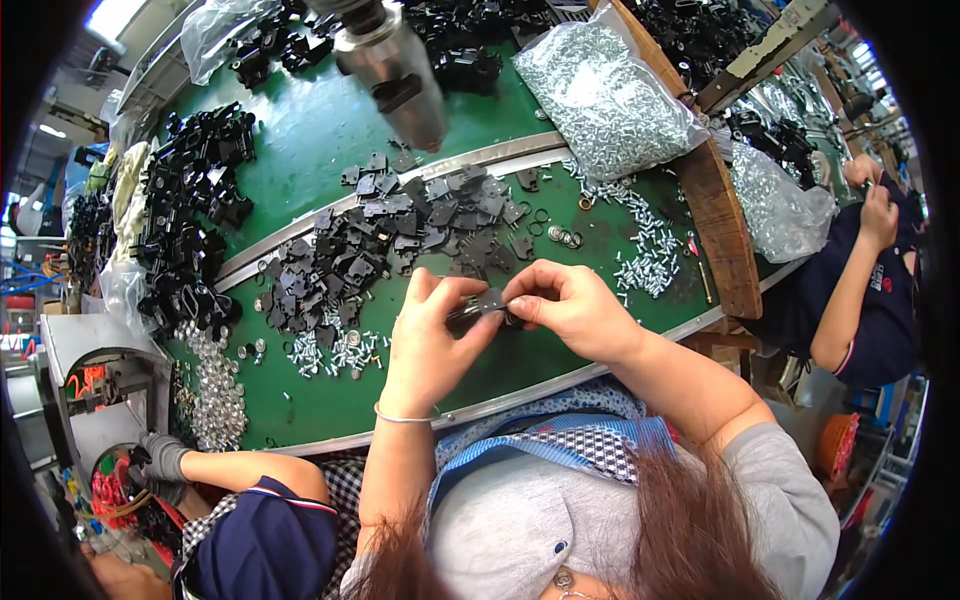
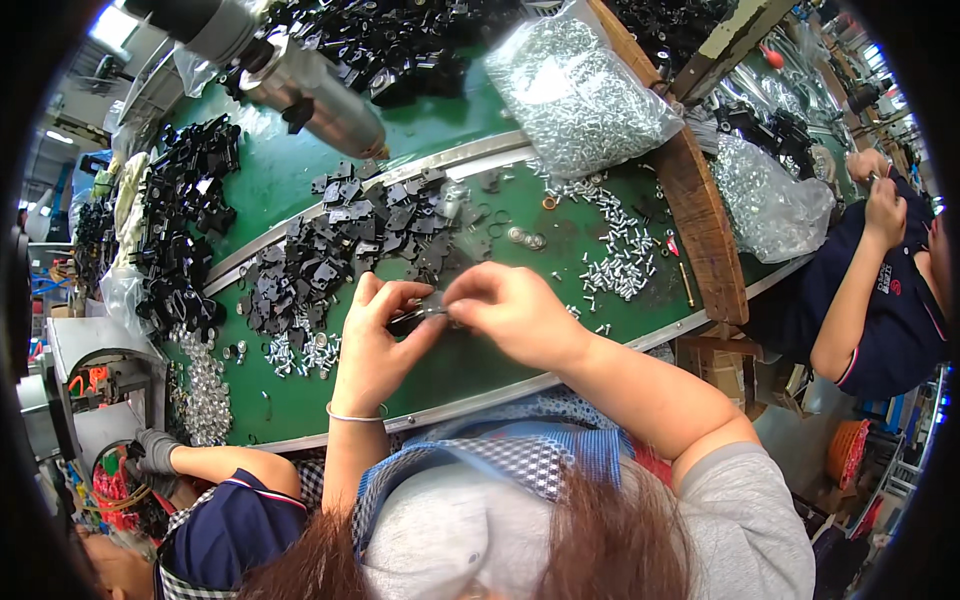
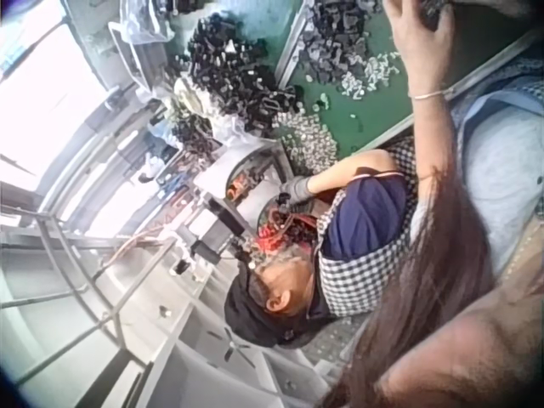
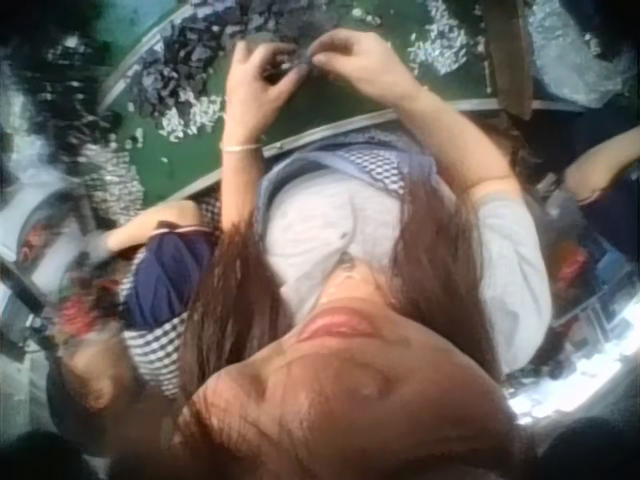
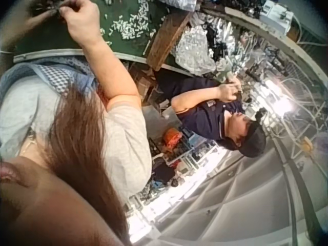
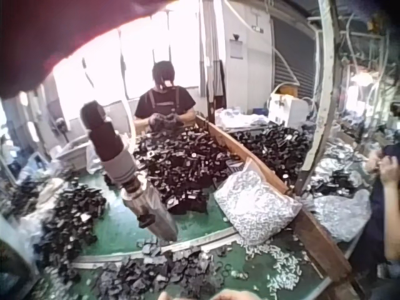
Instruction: Assembling small mechanical components using a pneumatic screwdriver at a factory workbench.
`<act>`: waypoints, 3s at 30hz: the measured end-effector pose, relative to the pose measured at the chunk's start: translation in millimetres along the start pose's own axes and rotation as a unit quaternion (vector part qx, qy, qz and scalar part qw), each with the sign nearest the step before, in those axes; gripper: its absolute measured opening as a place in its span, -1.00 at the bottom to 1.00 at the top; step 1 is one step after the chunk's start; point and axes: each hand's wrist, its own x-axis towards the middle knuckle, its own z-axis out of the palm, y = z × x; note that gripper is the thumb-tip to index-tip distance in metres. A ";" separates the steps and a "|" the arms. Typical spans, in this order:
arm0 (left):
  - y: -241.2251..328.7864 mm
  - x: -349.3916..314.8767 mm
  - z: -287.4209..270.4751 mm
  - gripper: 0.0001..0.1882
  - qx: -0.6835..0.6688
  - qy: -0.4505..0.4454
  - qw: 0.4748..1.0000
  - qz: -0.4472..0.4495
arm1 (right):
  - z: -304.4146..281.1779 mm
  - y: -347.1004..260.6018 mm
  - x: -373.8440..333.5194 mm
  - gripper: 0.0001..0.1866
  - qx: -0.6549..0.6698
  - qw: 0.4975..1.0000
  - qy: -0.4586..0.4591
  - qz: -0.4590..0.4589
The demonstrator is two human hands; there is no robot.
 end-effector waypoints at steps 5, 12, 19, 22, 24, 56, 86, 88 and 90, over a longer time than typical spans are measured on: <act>-6.8 2.4 4.3 -0.71 -0.025 -0.001 1.000 0.016 | -3.4 -1.6 3.5 -0.82 -0.043 0.999 0.012 0.020; -10.8 -1.2 14.4 -0.73 0.000 0.029 0.998 0.046 | 9.1 20.8 14.6 -0.73 -0.057 0.997 0.052 -0.013; 1.1 -3.5 -0.4 -0.80 0.019 0.045 0.996 0.070 | 34.1 16.5 19.6 -0.80 -0.012 0.993 0.088 -0.083; -0.3 -1.0 -7.2 -0.79 0.011 0.059 0.997 0.040 | 44.2 18.7 40.0 -0.81 -0.036 0.989 0.087 -0.112; -1.8 0.2 -9.3 -0.78 -0.007 0.079 0.997 0.024 | 45.7 17.4 51.1 -0.81 -0.048 0.987 0.082 -0.128; -8.4 -2.0 -14.7 -0.75 -0.024 0.069 0.997 -0.017 | 48.6 19.5 57.4 -0.77 -0.030 0.994 0.052 -0.095; -18.2 -0.1 -3.8 -0.78 -0.016 0.128 0.992 -0.012 | 57.3 -75.6 68.2 -0.12 -0.240 0.889 0.159 -0.356; -29.8 0.7 0.5 -0.78 -0.055 0.116 0.992 -0.013 | 70.5 -90.3 90.8 -0.12 -0.254 0.875 0.151 -0.383; -28.3 2.1 2.4 -0.77 -0.045 0.104 0.994 0.002 | 76.4 -101.9 107.7 -0.12 -0.270 0.859 0.148 -0.410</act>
